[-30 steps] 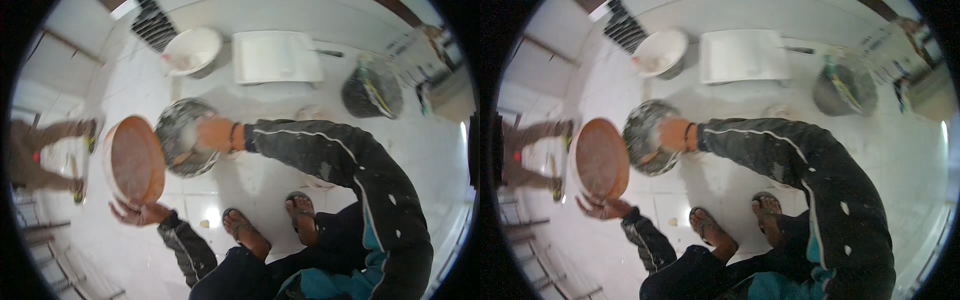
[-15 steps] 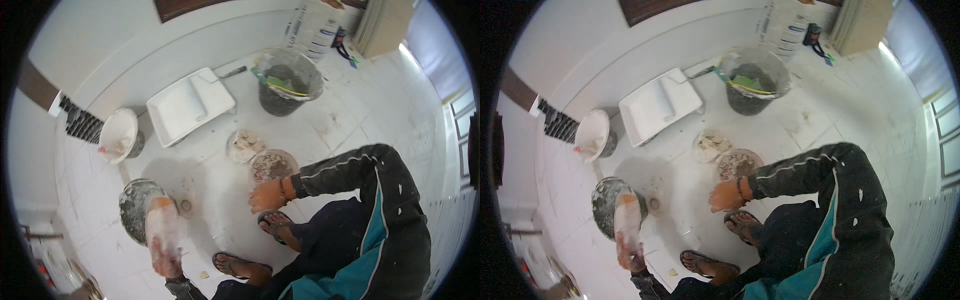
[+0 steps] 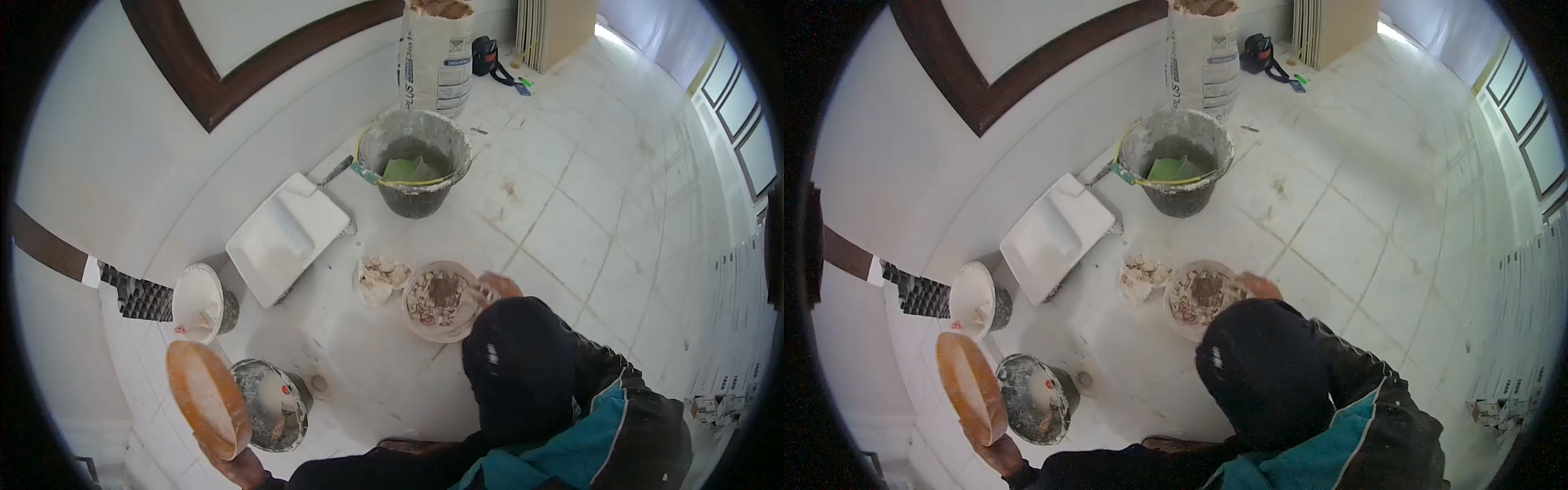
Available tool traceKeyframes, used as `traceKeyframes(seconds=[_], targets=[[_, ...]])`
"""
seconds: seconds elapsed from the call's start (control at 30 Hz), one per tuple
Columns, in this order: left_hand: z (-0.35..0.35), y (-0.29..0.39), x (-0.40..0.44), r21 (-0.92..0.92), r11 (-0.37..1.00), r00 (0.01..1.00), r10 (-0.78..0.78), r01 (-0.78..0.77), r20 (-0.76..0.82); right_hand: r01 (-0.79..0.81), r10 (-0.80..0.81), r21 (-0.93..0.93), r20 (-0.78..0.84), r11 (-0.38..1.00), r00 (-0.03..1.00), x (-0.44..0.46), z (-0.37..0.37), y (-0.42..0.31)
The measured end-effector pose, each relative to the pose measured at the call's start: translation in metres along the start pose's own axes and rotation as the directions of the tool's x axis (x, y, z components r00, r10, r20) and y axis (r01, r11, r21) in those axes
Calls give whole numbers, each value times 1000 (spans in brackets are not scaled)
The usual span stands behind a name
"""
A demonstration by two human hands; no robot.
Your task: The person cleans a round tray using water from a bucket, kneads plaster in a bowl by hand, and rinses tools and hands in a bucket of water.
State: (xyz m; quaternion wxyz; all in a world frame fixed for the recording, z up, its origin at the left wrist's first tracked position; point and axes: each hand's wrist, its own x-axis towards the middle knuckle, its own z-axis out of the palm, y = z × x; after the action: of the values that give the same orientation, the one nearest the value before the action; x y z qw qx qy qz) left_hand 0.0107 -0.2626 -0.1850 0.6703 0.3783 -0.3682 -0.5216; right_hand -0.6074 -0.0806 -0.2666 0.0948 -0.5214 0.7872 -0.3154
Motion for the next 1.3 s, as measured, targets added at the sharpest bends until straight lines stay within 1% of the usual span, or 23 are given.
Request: traceKeyframes(seconds=[0.03,0.1,0.17,0.23,0.3,0.37,0.4,0.47,0.5,0.57,0.6,0.63,0.67,0.8,0.87,0.9,0.97,1.0,1.1,1.13,1.2,1.27,1.3], targets=[[21,4,0,-6,1000,1000,6,-6,5,25,-22,29,-90,999,996,23,-10,-5],[75,11,-8,20,980,979,-199,198,42,88,-72,76,-190,993,979,75,-25,-3],[116,18,-20,-16,982,982,-190,190,23,129,-110,36,-322,991,940,131,-36,-2],[128,16,-20,-16,960,959,-277,278,61,299,-241,111,-365,948,899,187,-52,-10],[138,9,-23,28,955,948,-296,294,115,234,-222,41,-193,971,956,237,-58,-7],[148,4,-23,79,948,934,-316,307,168,351,-369,-153,-112,924,923,288,-34,27],[151,2,-24,126,929,906,-368,349,208,350,-367,-145,-111,925,924,303,-30,33],[159,-2,-31,170,907,879,-417,385,232,347,-276,-366,233,864,932,331,-21,40],[164,-1,-34,224,887,874,-447,404,192,358,-286,-358,239,863,928,350,-12,44],[186,12,-44,274,868,875,-463,415,141,365,85,-619,576,695,813,389,16,56],[204,26,-56,640,732,904,-406,234,133,375,73,-611,580,697,811,405,35,72],[216,31,-60,893,449,924,-353,27,150,441,51,-592,634,675,772,419,55,92],[177,36,-53,889,438,896,-436,130,83,506,35,-567,687,649,726,427,67,106],[153,63,-60,913,345,875,-483,219,-27,494,-37,-450,711,744,702,434,47,108],[155,65,-68,883,365,869,-487,296,-90,125,23,-152,717,981,697,443,35,124],[158,63,-75,868,377,865,-490,323,-109,135,17,-154,720,979,694,455,44,147],[163,57,-87,841,400,859,-492,365,-139,495,-112,-327,736,805,667,483,81,195],[166,56,-94,828,411,857,-493,381,-150,502,-119,-325,737,801,665,482,79,190],[172,51,-108,788,444,850,-495,427,-182,393,-73,-284,724,875,686,465,57,159],[174,50,-112,776,452,847,-495,441,-193,234,-123,-45,746,971,654,460,50,157],[178,49,-121,753,461,838,-500,469,-217,63,-191,194,761,979,620,464,41,146],[182,48,-129,736,467,832,-502,490,-235,-334,221,-26,796,942,563,476,36,135],[182,49,-131,734,468,832,-502,491,-237,-328,216,-24,797,944,563,480,31,137]])
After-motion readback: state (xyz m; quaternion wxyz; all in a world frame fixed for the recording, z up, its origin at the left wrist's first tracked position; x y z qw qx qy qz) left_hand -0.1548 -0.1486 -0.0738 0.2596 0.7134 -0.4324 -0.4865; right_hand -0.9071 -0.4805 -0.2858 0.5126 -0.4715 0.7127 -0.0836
